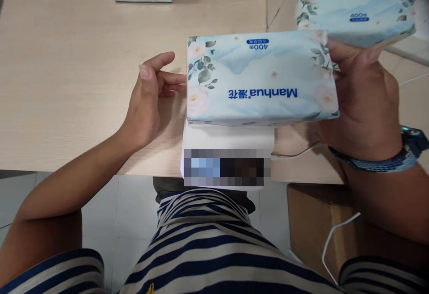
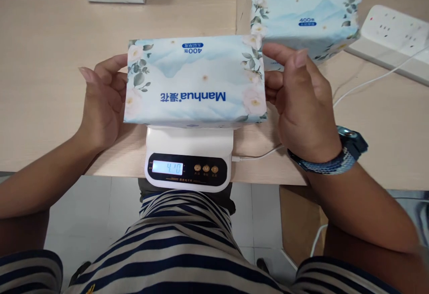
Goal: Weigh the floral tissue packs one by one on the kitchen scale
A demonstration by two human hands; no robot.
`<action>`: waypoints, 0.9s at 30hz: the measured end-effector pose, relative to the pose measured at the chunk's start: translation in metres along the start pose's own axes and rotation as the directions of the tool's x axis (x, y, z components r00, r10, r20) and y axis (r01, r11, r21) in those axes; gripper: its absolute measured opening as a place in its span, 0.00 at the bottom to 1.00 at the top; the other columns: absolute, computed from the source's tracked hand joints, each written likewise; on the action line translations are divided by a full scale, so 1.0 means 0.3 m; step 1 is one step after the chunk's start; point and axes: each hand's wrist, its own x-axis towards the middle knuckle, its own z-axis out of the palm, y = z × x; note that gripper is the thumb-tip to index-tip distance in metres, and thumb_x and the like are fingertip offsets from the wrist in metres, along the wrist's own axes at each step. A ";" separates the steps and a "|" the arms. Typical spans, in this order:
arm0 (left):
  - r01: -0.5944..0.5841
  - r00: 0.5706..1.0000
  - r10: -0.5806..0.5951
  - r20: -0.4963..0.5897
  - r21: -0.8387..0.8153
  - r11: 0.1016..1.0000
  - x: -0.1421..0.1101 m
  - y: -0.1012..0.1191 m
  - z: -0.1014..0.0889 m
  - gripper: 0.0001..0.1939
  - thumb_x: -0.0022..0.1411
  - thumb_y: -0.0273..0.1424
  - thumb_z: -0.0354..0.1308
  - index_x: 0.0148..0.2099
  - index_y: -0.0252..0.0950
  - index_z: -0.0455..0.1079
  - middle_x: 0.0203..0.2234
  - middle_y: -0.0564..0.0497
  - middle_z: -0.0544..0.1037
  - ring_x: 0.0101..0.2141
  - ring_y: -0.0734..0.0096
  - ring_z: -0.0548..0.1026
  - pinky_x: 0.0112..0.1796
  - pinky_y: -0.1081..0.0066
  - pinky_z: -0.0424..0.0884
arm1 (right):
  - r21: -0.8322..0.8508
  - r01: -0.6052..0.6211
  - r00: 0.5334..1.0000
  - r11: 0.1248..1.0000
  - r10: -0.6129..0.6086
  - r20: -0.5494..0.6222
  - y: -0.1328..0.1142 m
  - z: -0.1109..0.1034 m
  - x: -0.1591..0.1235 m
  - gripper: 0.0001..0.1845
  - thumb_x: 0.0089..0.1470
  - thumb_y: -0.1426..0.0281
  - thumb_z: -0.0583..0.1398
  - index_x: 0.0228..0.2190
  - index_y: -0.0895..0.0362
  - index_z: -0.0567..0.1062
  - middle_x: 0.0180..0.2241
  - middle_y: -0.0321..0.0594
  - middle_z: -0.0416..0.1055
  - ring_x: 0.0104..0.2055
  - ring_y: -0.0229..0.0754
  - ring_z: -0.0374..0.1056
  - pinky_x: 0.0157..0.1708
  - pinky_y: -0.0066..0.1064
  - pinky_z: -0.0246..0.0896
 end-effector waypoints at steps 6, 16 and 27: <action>0.014 1.000 -0.015 -0.005 -0.032 0.999 0.001 -0.001 0.003 0.39 0.63 0.71 0.57 0.59 0.47 0.77 0.44 0.50 0.88 0.49 0.55 0.85 0.54 0.51 0.79 | 0.076 0.010 1.000 0.997 -0.012 0.024 0.005 0.015 0.007 0.40 0.69 0.37 0.47 0.63 0.45 0.80 0.60 0.41 0.82 0.72 0.59 0.69 0.71 0.64 0.61; 0.024 0.999 -0.025 -0.026 -0.022 0.999 -0.005 0.029 0.021 0.41 0.62 0.71 0.58 0.58 0.43 0.75 0.44 0.49 0.88 0.49 0.54 0.85 0.56 0.50 0.77 | 0.058 -0.038 0.999 0.998 0.036 0.034 -0.033 0.014 0.007 0.42 0.68 0.35 0.47 0.59 0.48 0.83 0.47 0.46 0.84 0.59 0.59 0.78 0.51 0.54 0.77; 0.039 0.996 -0.038 -0.080 0.019 0.999 -0.008 0.040 0.011 0.41 0.57 0.72 0.61 0.56 0.46 0.79 0.40 0.51 0.88 0.46 0.53 0.85 0.51 0.51 0.77 | 0.080 0.023 0.998 0.997 -0.018 -0.063 -0.032 0.034 -0.002 0.39 0.65 0.34 0.53 0.49 0.50 0.87 0.38 0.40 0.85 0.48 0.54 0.81 0.52 0.53 0.73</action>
